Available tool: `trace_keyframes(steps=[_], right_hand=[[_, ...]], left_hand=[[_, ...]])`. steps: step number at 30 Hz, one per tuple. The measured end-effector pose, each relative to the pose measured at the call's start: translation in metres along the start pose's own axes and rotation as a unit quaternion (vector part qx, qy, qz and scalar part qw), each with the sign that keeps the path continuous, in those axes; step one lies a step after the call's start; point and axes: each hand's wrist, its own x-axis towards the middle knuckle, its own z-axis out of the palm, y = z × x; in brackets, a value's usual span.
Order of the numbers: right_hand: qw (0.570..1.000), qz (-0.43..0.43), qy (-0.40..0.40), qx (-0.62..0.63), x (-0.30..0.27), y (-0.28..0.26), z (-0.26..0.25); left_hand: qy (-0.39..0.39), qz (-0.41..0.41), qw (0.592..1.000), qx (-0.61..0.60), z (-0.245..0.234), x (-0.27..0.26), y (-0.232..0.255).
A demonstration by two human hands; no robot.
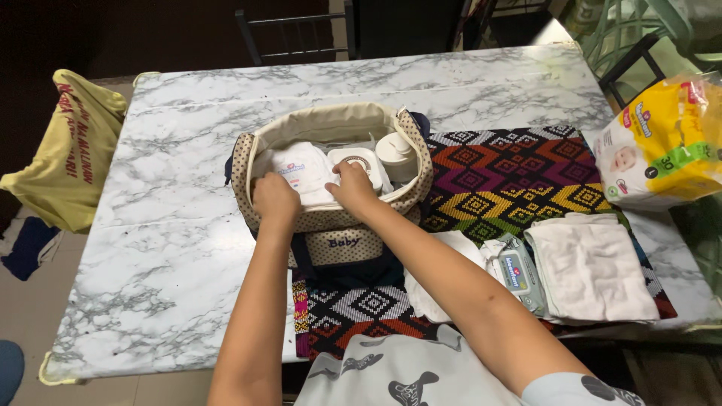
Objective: The person unpacks a diaper bag on a table, removing folded cloths, baby wipes, diapers, and a pair of baby shoes one by one and placing them on the table. The person also removes a small container from the bag and sets it aside.
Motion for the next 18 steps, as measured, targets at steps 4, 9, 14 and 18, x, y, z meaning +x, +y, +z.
trace_keyframes(steps=[4, 9, 14, 18], right_hand=[[0.998, 0.053, -0.033, -0.008, 0.005, -0.002, 0.002], [0.997, 0.062, -0.034, 0.017, 0.001, 0.0, 0.004], [0.996, 0.062, -0.042, 0.04, -0.001, 0.002, 0.005], [0.996, 0.062, -0.023, 0.059, -0.006, -0.003, -0.001]], left_hand=[[-0.056, -0.054, 0.997, 0.023, 0.003, 0.007, 0.006], [-0.024, -0.058, 0.998, -0.006, 0.012, 0.009, 0.005], [-0.002, -0.042, 0.999, -0.032, 0.02, 0.01, -0.001], [0.014, -0.027, 0.999, -0.04, 0.019, 0.009, -0.002]])
